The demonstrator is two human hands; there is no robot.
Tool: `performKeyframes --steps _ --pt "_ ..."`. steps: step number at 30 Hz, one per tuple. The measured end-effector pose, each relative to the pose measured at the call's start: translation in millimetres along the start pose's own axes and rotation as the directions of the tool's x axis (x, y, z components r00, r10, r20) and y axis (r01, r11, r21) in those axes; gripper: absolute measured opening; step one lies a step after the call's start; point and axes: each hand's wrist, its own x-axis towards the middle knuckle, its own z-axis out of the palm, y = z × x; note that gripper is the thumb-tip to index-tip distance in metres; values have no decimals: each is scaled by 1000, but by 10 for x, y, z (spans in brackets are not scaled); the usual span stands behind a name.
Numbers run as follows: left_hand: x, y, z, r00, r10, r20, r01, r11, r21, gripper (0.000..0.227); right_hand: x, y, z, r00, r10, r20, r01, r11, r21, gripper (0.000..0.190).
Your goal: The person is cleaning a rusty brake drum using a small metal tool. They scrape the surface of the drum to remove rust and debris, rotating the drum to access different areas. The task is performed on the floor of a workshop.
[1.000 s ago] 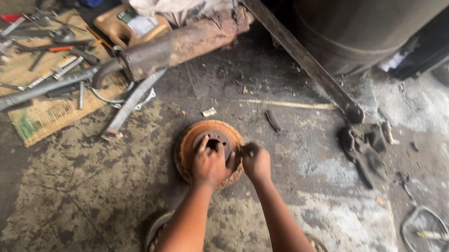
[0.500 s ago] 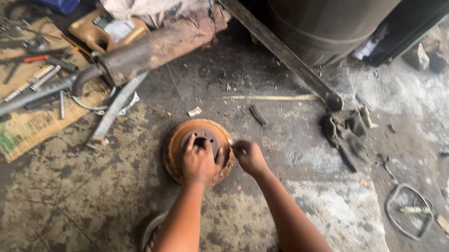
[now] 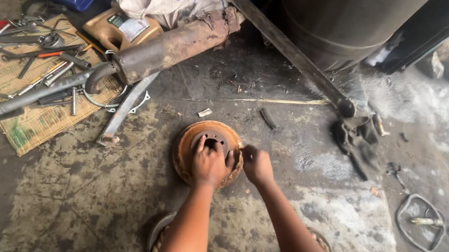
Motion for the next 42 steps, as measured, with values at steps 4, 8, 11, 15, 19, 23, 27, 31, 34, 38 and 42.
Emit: performKeyframes --steps 4,8,11,15,19,23,27,31,34,38,42 --pt "-68 1 72 1000 10 24 -8 998 -59 52 38 82 -32 993 -120 -6 121 992 43 18" --pt "12 0 -5 997 7 72 -7 1000 -7 54 10 -5 -223 991 -23 135 15 998 61 20" --pt "67 -43 6 992 49 -118 -42 997 60 55 135 -57 -183 987 -12 159 29 994 -104 19" --pt "-38 31 48 994 -26 107 29 999 -33 54 83 100 -235 988 -114 104 121 991 -58 18" --pt "10 7 -33 1000 -11 22 12 1000 -28 54 69 22 -149 992 -43 116 36 997 67 19" --pt "-16 -2 10 999 -5 -39 4 1000 -17 55 63 4 -33 999 -36 36 33 998 59 18" --pt "-39 56 30 998 -13 64 17 997 -73 52 185 67 -81 995 -65 78 61 996 62 18" --pt "58 -25 -84 998 -12 57 13 1000 -16 51 377 -56 -33 991 -74 114 65 995 78 19" --pt "-21 16 -32 994 -19 111 23 999 -26 54 347 11 -35 990 -71 122 73 997 -14 17" --pt "-38 -12 55 992 23 127 -24 1000 11 53 402 14 -43 984 -124 131 129 991 -30 16" --pt "-46 -137 141 990 87 -115 -82 996 44 59 506 -41 1 977 -133 164 137 991 -11 15"
